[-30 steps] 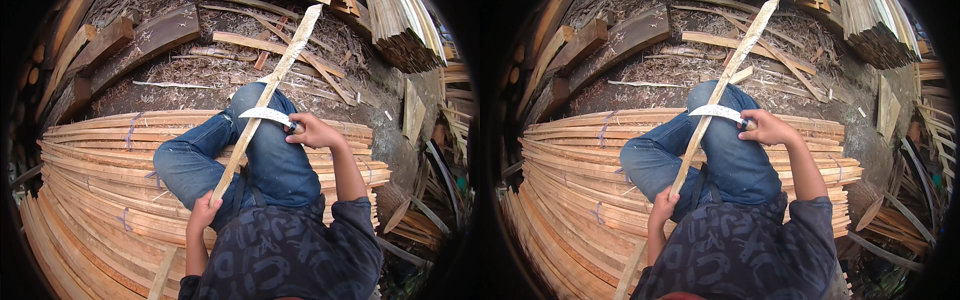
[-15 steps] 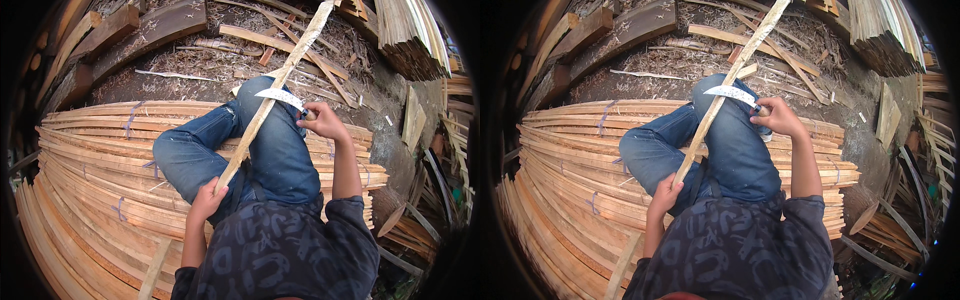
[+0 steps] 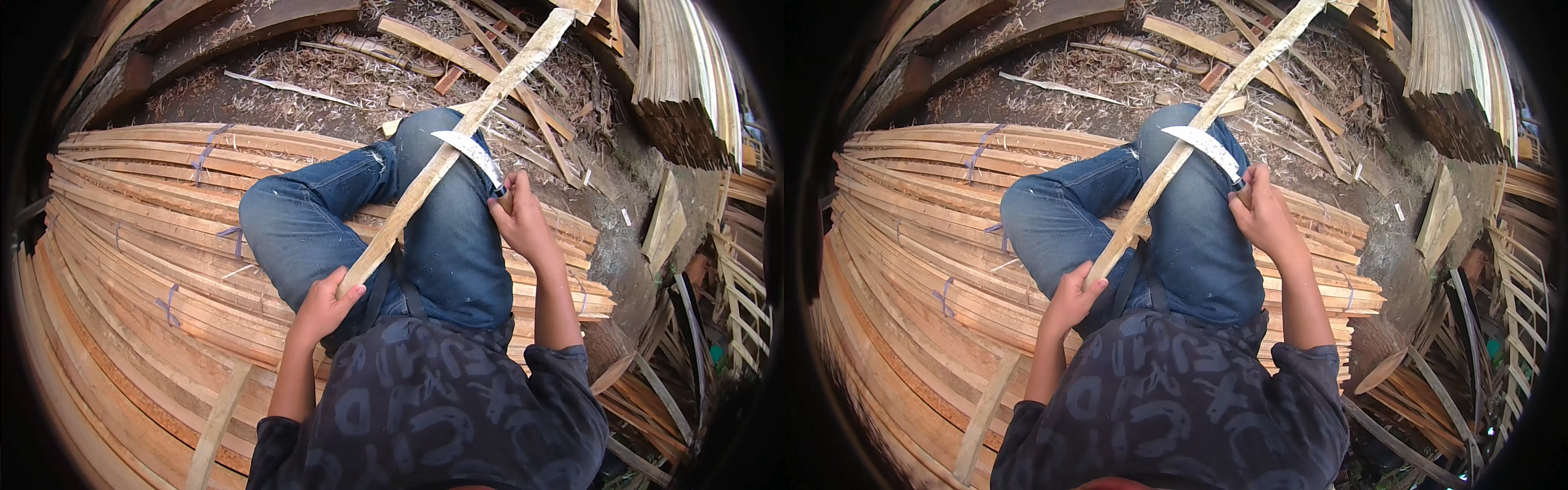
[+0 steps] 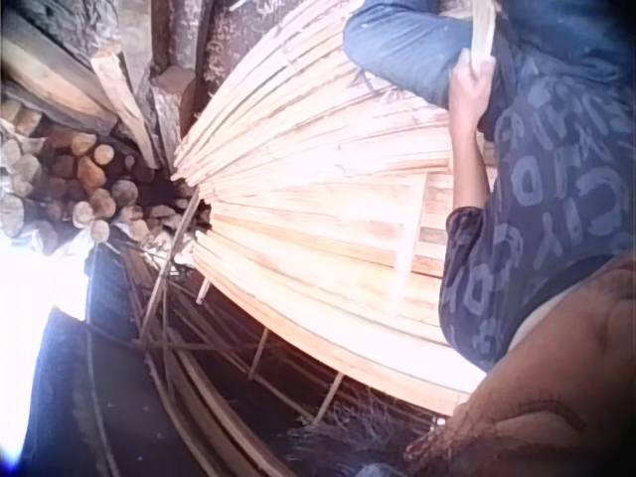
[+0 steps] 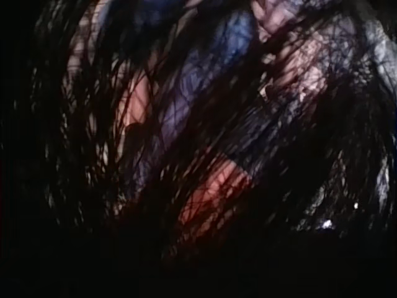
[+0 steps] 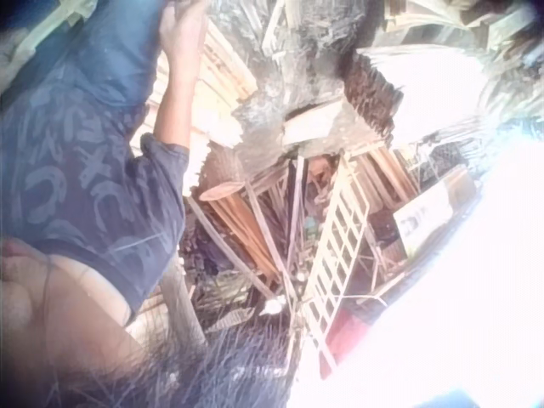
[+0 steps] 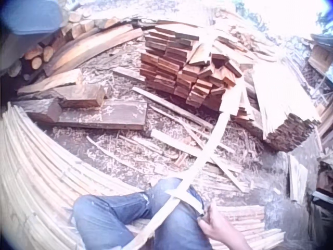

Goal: The person sits cross-legged on the ground and uses a curved knife to shave thin strips of wood from a long wooden stick. They hold the stick with their left hand and pull the knife along its length with their right hand, creating wood shavings.

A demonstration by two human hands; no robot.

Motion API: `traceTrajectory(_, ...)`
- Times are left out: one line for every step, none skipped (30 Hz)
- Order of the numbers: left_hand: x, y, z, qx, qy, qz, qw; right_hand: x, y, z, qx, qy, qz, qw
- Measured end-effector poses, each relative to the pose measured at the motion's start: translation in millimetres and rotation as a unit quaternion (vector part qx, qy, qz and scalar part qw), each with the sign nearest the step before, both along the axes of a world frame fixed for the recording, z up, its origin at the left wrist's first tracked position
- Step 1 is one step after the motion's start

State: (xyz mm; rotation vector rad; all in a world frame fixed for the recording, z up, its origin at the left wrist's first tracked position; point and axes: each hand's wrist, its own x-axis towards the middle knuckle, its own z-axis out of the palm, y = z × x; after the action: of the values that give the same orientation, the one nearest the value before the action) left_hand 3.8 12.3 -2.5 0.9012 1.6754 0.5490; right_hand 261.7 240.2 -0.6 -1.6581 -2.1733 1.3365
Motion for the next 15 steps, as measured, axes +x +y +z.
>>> traceTrajectory(-1,1,1,0.000,0.002,-0.011,1.000,-1,-2,1,0.010,-0.013,-0.009,1.000)
traceTrajectory(-2,1,3,0.000,0.003,-0.023,1.000,-3,-7,0,0.029,0.007,-0.004,1.000)
traceTrajectory(-3,0,5,-0.011,-0.041,-0.002,0.999,-4,-12,-3,0.047,0.027,0.002,0.999)
traceTrajectory(-3,2,7,-0.019,-0.088,0.016,0.996,-3,-16,-6,0.068,0.044,0.004,0.997)
traceTrajectory(-3,5,9,-0.026,-0.136,0.033,0.990,-5,-20,-12,0.144,0.088,0.025,0.985)
traceTrajectory(-4,9,15,-0.045,-0.149,0.033,0.987,-6,-23,-13,0.122,0.086,0.027,0.988)
traceTrajectory(-5,16,22,-0.061,-0.164,0.032,0.984,-9,-26,-10,0.103,0.083,0.028,0.991)
traceTrajectory(-4,21,24,-0.077,-0.179,0.030,0.980,-11,-30,-8,0.083,0.079,0.028,0.993)
traceTrajectory(-2,23,21,-0.071,-0.197,0.036,0.977,-12,-33,-7,0.110,0.072,0.025,0.991)
traceTrajectory(0,25,17,-0.064,-0.213,0.044,0.974,-11,-33,-6,0.094,0.067,0.023,0.993)
traceTrajectory(1,26,14,-0.058,-0.229,0.051,0.970,-9,-33,-6,0.078,0.062,0.020,0.995)
traceTrajectory(3,28,8,-0.057,-0.257,0.052,0.963,-8,-33,-6,0.062,0.057,0.016,0.996)
traceTrajectory(5,30,2,-0.055,-0.287,0.053,0.955,-6,-34,-6,0.063,0.059,0.019,0.996)
traceTrajectory(7,32,-1,-0.053,-0.315,0.053,0.946,-4,-35,-6,0.063,0.060,0.021,0.996)
traceTrajectory(10,33,0,-0.070,-0.342,0.070,0.934,-2,-37,-7,0.064,0.062,0.024,0.996)
